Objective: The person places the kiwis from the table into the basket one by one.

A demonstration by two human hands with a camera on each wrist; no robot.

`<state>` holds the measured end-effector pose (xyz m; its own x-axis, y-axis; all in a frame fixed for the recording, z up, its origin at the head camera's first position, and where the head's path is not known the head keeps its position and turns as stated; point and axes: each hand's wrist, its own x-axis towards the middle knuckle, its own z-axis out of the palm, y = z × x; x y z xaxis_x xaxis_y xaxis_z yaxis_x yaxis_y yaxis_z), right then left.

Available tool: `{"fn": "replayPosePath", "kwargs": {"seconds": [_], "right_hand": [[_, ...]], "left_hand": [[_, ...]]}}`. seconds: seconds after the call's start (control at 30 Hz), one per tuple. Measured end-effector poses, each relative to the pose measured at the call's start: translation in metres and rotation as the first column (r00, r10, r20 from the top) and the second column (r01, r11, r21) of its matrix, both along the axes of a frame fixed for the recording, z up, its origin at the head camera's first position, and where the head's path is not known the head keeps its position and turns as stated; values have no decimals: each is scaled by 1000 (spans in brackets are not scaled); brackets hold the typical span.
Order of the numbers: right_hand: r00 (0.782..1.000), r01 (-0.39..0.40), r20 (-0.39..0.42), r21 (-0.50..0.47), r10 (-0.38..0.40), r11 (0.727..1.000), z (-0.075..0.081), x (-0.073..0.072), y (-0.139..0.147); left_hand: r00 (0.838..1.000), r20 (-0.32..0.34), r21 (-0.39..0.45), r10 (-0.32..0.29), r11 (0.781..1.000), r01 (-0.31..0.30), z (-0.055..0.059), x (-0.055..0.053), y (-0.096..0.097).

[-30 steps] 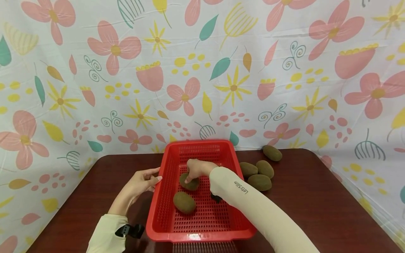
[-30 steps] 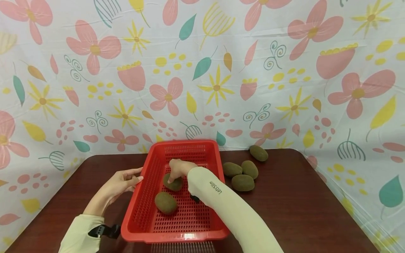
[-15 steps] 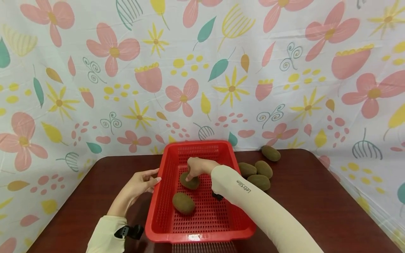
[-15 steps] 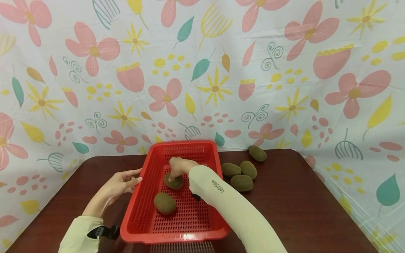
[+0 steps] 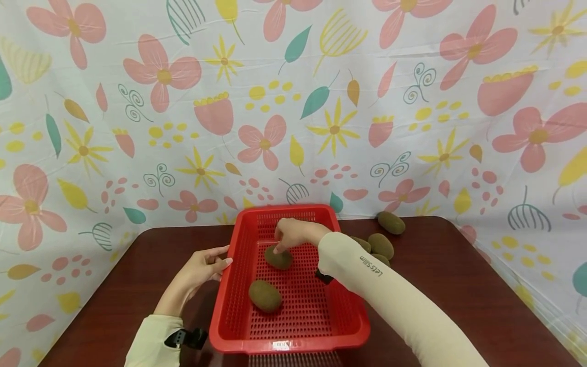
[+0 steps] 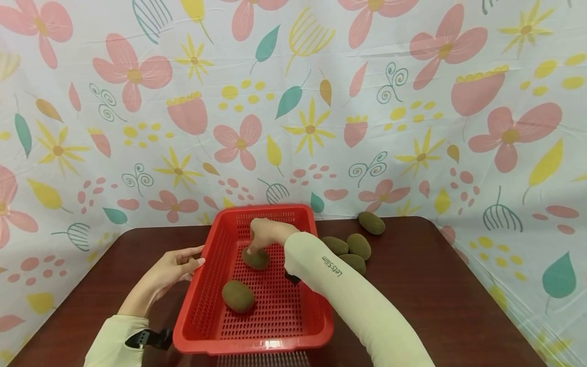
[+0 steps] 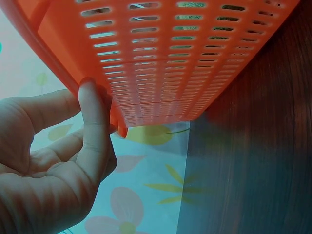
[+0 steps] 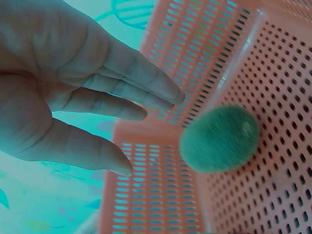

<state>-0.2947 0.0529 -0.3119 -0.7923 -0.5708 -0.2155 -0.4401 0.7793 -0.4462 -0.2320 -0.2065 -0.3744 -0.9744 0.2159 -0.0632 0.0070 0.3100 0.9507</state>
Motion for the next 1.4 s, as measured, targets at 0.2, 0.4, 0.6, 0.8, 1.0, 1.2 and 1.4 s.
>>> {"fn": "replayPosePath", "kwargs": {"seconds": [0.2, 0.4, 0.6, 0.8, 1.0, 1.2, 1.4], "right_hand": [[1000, 12, -15, -48, -13, 999, 19, 0, 19], [999, -11, -48, -114, 5, 993, 30, -1, 42], [997, 5, -76, -185, -19, 983, 36, 1, 66], [995, 31, -81, -270, -55, 962, 38, 0, 96], [990, 84, -83, -311, -116, 947, 31, -6, 130], [986, 142, -26, -352, -162, 925, 19, -10, 162], [971, 238, 62, -339, -230, 910, 2, -13, 194]], "left_hand": [[1000, 0, 6, 3, 1000, -3, 1, 0, 0], [1000, 6, 5, 8, 1000, -8, 1, 2, 0], [1000, 11, 6, 6, 1000, -6, 1, 3, 0], [1000, 13, 11, 6, 1000, -6, 2, 2, 1], [1000, 17, 0, 10, 1000, -10, 3, 3, -1], [1000, 14, -5, 14, 1000, -14, 3, 3, -1], [1000, 16, -6, 13, 1000, -13, 3, 2, 0]]}}
